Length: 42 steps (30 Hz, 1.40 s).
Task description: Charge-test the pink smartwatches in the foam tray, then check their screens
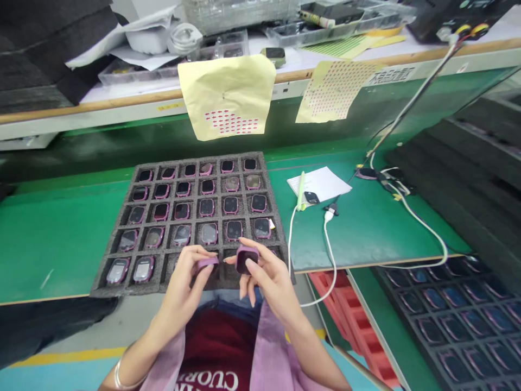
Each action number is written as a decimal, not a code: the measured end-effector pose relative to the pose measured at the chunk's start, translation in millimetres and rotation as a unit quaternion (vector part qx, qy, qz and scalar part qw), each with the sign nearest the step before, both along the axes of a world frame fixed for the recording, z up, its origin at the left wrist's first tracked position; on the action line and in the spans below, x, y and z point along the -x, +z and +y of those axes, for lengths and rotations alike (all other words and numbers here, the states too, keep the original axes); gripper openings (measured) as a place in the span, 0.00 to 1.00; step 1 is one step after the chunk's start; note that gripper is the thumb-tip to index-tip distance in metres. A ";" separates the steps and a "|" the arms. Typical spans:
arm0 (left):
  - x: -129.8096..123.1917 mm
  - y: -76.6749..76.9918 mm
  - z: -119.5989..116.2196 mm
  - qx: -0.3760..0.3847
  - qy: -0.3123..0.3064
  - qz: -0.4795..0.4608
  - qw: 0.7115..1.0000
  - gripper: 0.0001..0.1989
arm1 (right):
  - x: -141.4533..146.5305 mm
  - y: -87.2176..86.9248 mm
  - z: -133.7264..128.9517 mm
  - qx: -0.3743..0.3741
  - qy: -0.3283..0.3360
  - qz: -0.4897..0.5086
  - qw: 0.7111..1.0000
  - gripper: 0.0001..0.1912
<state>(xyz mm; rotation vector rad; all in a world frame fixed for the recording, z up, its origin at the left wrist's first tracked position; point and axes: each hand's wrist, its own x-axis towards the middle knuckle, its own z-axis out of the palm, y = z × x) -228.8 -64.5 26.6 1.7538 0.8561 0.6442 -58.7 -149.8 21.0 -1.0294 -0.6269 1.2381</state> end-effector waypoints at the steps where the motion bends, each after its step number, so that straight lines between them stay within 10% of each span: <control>1: -0.3 1.8 1.0 0.079 -0.002 -0.056 0.995 0.06 | -2.0 0.9 1.9 -0.005 0.017 0.037 0.999 0.20; 5: -3.8 7.2 5.7 0.320 0.003 -0.177 0.931 0.15 | -5.9 0.7 6.2 -0.019 0.042 0.123 0.991 0.21; 9: -9.7 8.5 5.8 0.367 0.011 -0.199 0.908 0.21 | -6.6 -3.0 8.1 -0.041 0.046 0.144 0.988 0.17; 23: -10.1 5.6 -4.5 0.067 0.039 -0.015 0.997 0.21 | -5.5 -3.2 11.7 -0.025 0.088 0.191 0.977 0.19; 42: -9.2 -4.2 -6.1 0.038 0.035 0.018 0.999 0.24 | -1.5 -3.6 8.4 0.004 0.055 0.145 0.988 0.19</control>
